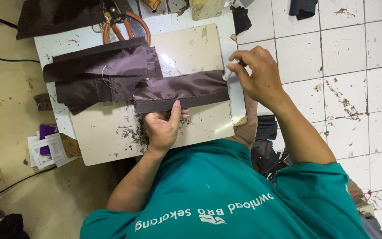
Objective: The person repeatedly marks the edges of dark fabric pieces with a white chalk-like marker. They handle the fabric one piece at a time, aligning it on the table, drawing along the edges, and then setting it aside.
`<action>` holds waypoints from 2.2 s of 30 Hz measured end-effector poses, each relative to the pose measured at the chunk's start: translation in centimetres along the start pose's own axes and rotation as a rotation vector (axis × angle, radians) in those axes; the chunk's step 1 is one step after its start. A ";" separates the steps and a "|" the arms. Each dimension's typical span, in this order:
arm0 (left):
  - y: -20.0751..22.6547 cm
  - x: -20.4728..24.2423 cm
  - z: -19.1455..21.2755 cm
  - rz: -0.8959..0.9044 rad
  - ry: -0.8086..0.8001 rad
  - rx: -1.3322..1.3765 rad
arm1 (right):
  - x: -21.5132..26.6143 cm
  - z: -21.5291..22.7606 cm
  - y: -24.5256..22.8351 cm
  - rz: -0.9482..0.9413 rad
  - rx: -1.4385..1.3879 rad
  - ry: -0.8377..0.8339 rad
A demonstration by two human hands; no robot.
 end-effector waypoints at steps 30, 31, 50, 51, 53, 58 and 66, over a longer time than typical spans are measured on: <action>-0.3 0.3 0.1 -0.055 0.047 -0.075 | 0.7 0.7 -0.8 0.066 -0.118 0.257; -0.2 0.2 0.0 -0.065 0.041 -0.077 | 0.7 0.4 -0.7 0.098 -0.090 0.252; 0.4 0.2 0.0 -0.078 -0.008 0.003 | 3.9 0.6 -1.6 0.116 -0.079 0.119; 0.4 0.2 0.0 -0.075 -0.009 0.002 | 4.0 0.7 -1.8 0.114 -0.080 0.118; 0.3 0.2 0.0 -0.077 -0.012 0.011 | 4.0 0.8 -2.2 0.145 -0.062 0.123; 0.3 0.1 -0.1 -0.087 -0.008 0.010 | 4.7 0.7 -2.3 0.206 -0.019 0.145; -1.0 0.1 0.0 -0.077 0.000 0.062 | 5.3 0.8 -2.6 0.315 0.041 0.175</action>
Point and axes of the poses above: each hand's wrist, its own x-axis away from the middle knuckle, its own z-axis out of the back of the hand, y = z × x, the point moved 4 cm from there along -x, towards the middle knuckle, and after that the axes turned 3 degrees about z, right-handed, at the moved point
